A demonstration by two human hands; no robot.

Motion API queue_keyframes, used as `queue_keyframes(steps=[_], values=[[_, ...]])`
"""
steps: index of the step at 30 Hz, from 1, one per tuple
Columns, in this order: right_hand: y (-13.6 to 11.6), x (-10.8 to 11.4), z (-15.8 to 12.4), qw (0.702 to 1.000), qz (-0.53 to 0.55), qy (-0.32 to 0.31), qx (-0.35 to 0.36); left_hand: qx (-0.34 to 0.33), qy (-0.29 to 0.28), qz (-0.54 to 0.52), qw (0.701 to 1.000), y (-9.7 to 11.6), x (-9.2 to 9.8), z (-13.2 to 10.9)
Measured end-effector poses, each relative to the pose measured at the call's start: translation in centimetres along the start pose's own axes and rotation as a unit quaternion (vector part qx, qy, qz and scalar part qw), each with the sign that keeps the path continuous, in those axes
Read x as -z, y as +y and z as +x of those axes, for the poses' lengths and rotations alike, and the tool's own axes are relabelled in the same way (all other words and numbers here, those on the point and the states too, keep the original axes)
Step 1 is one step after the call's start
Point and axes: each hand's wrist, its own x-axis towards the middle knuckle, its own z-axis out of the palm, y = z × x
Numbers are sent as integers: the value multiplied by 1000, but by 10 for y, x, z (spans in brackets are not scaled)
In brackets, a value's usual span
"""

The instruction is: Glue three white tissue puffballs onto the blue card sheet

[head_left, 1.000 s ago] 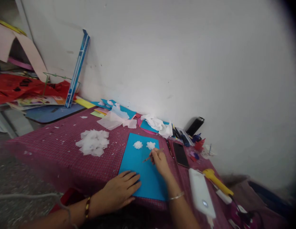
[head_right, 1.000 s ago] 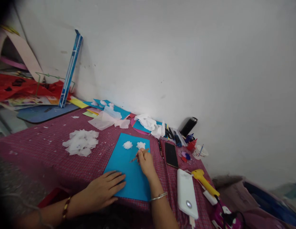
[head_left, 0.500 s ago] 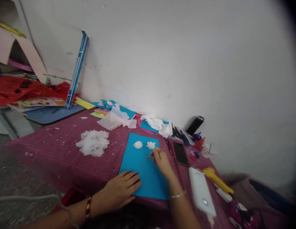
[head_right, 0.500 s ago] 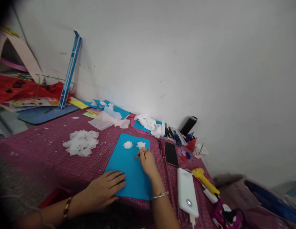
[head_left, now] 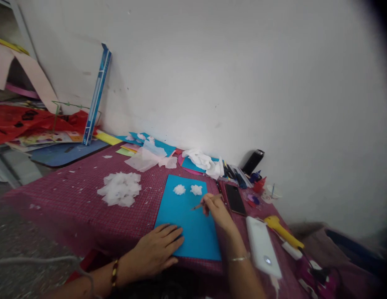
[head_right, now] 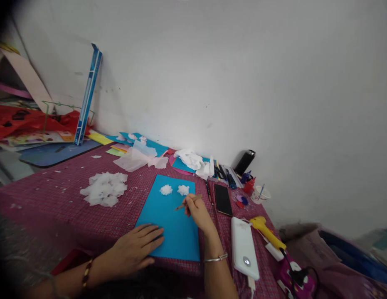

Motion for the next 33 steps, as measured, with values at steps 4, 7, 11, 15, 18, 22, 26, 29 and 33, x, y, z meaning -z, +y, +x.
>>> queue_keyframes(steps=[4, 7, 11, 15, 18, 22, 26, 29, 33], values=[[3, -4, 1, 1000, -25, -11, 5, 4, 6, -1, 1000, 0, -3, -1], [1, -8, -3, 995, 3, -91, -36, 5, 7, -3, 1000, 0, -4, -2], [1, -9, -4, 992, 32, -119, -31, 6, 10, -4, 1000, -1, -5, -2], [1, -10, -3, 998, 19, -58, -14, 6, 32, -10, 999, 0, -8, -3], [-2, -11, -5, 987, 36, -148, -45, 10, 36, -5, 999, 1, -9, -4], [-1, -13, -4, 989, 52, -133, -35, 5, 37, -16, 999, 0, -7, -2], [7, -15, 3, 999, 5, -43, -15, 45, 10, -76, 996, -11, 7, 12], [13, -17, 6, 1000, -15, -25, 3, 83, -8, -69, 994, -26, 14, 23], [19, -19, 7, 1000, -17, -26, 0, 104, -4, -39, 994, -39, -2, 23]])
